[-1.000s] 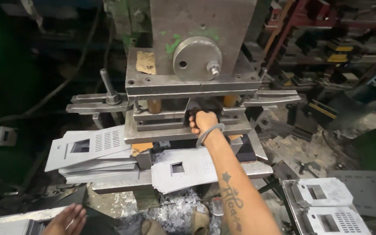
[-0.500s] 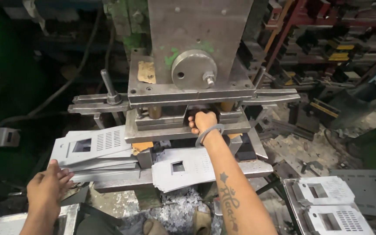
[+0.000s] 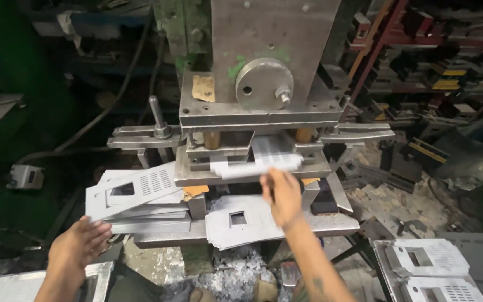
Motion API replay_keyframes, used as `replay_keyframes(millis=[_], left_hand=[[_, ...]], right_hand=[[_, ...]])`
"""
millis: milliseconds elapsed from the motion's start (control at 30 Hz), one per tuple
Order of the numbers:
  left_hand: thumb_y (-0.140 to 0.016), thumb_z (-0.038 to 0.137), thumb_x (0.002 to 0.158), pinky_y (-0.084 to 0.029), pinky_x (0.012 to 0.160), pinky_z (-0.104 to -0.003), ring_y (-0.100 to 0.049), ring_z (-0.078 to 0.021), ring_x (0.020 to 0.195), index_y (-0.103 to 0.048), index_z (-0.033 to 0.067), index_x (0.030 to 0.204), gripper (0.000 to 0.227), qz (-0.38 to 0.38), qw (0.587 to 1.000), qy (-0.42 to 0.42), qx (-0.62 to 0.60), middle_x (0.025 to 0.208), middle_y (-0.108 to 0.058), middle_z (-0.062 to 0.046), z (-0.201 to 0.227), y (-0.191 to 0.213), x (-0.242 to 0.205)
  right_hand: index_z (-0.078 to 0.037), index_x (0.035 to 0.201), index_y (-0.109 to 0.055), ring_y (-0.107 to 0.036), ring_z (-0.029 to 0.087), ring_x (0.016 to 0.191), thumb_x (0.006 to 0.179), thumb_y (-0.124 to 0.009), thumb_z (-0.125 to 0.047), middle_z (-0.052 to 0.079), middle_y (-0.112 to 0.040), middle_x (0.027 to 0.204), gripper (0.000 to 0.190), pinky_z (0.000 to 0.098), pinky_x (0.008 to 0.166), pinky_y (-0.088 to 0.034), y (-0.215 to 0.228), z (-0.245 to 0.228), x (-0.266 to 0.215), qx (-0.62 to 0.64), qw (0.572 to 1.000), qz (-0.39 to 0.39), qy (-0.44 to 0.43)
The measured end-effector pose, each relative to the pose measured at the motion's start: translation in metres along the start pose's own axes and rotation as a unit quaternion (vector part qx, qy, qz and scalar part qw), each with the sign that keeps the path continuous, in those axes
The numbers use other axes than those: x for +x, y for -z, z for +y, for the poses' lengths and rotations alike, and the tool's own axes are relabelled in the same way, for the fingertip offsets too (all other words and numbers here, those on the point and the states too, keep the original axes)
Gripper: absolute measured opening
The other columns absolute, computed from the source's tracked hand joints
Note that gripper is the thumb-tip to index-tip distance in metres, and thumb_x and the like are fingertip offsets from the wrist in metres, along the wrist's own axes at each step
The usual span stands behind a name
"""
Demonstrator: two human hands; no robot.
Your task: Placing metal sheets into a stamping press machine and removing the stamped parts.
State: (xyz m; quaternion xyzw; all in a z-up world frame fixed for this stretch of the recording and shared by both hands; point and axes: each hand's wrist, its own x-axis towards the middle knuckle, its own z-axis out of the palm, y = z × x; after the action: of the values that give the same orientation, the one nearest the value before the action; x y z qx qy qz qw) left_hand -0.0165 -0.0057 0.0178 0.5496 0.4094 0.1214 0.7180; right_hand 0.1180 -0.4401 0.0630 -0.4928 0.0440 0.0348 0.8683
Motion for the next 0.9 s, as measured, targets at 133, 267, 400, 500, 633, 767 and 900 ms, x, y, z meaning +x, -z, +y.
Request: replay_keyframes(millis=[133,267,400,500,633,767,900], left_hand=[[-0.044,0.036,0.114,-0.055,0.082,-0.038,-0.069,-0.0267,0.092,-0.063,-0.0086,0.127,0.051,-0.008,0.996,0.0,0.094,0.117,-0.073,-0.022,0.004,0.005,-0.012],[-0.043,0.038,0.112,-0.056,0.085,-0.039,-0.071,-0.0257,0.098,-0.06,-0.0055,0.126,0.049,-0.019,0.992,-0.03,0.123,0.116,-0.074,-0.02,0.018,-0.003,-0.024],[-0.059,0.032,0.106,-0.059,0.088,-0.041,-0.069,-0.0217,0.102,-0.056,-0.0061,0.126,0.044,0.013,0.996,-0.005,0.084,0.115,-0.07,-0.016,0.032,-0.023,-0.039],[-0.061,0.028,0.106,-0.059,0.091,-0.034,-0.07,-0.0237,0.104,-0.057,-0.0114,0.126,0.045,0.002,1.0,-0.013,0.018,0.111,-0.07,-0.017,0.013,-0.015,-0.007],[-0.058,0.029,0.108,-0.059,0.09,-0.035,-0.071,-0.0261,0.102,-0.054,-0.0158,0.125,0.048,-0.016,1.0,-0.013,0.01,0.11,-0.07,-0.02,0.01,-0.014,-0.005],[-0.058,0.028,0.106,-0.059,0.085,-0.032,-0.07,-0.0231,0.096,-0.058,-0.0111,0.121,0.042,-0.015,0.999,-0.026,0.019,0.108,-0.07,-0.02,0.027,-0.001,-0.019],[-0.055,0.027,0.115,-0.052,0.078,-0.031,-0.064,-0.0227,0.086,-0.061,-0.0108,0.121,0.038,0.007,0.953,-0.259,0.156,0.1,-0.071,-0.026,0.06,0.013,-0.046]], right_hand=[[-0.003,0.087,-0.058,-0.045,0.007,0.053,0.103,-0.06,-0.018,0.006,-0.06,0.073,0.022,0.0235,0.046,-0.034,0.022,0.023,-0.074,0.013,0.999,0.015,0.047],[-0.003,0.085,-0.057,-0.046,0.009,0.048,0.1,-0.059,-0.022,0.008,-0.063,0.072,0.024,0.0247,0.041,-0.032,0.039,0.049,-0.108,-0.019,0.997,0.066,0.031],[-0.002,0.084,-0.062,-0.049,0.01,0.044,0.101,-0.057,-0.033,0.009,-0.067,0.067,0.035,0.0249,0.036,-0.032,0.075,0.1,-0.101,-0.094,0.992,0.055,-0.055],[-0.001,0.084,-0.067,-0.051,0.011,0.041,0.101,-0.056,-0.04,0.009,-0.069,0.064,0.044,0.0249,0.035,-0.031,0.084,0.124,-0.108,-0.18,0.974,0.041,-0.13],[-0.003,0.087,-0.069,-0.052,0.011,0.042,0.099,-0.057,-0.042,0.007,-0.072,0.066,0.042,0.0248,0.035,-0.03,0.099,0.151,-0.113,-0.223,0.961,0.015,-0.163],[-0.004,0.094,-0.069,-0.055,0.01,0.046,0.1,-0.058,-0.039,0.007,-0.073,0.074,0.037,0.0249,0.037,-0.034,0.109,0.168,-0.112,-0.218,0.952,-0.062,-0.206],[-0.004,0.097,-0.07,-0.057,0.01,0.049,0.1,-0.06,-0.036,0.007,-0.073,0.079,0.033,0.0253,0.041,-0.037,0.119,0.164,-0.117,-0.223,0.943,-0.075,-0.234]])
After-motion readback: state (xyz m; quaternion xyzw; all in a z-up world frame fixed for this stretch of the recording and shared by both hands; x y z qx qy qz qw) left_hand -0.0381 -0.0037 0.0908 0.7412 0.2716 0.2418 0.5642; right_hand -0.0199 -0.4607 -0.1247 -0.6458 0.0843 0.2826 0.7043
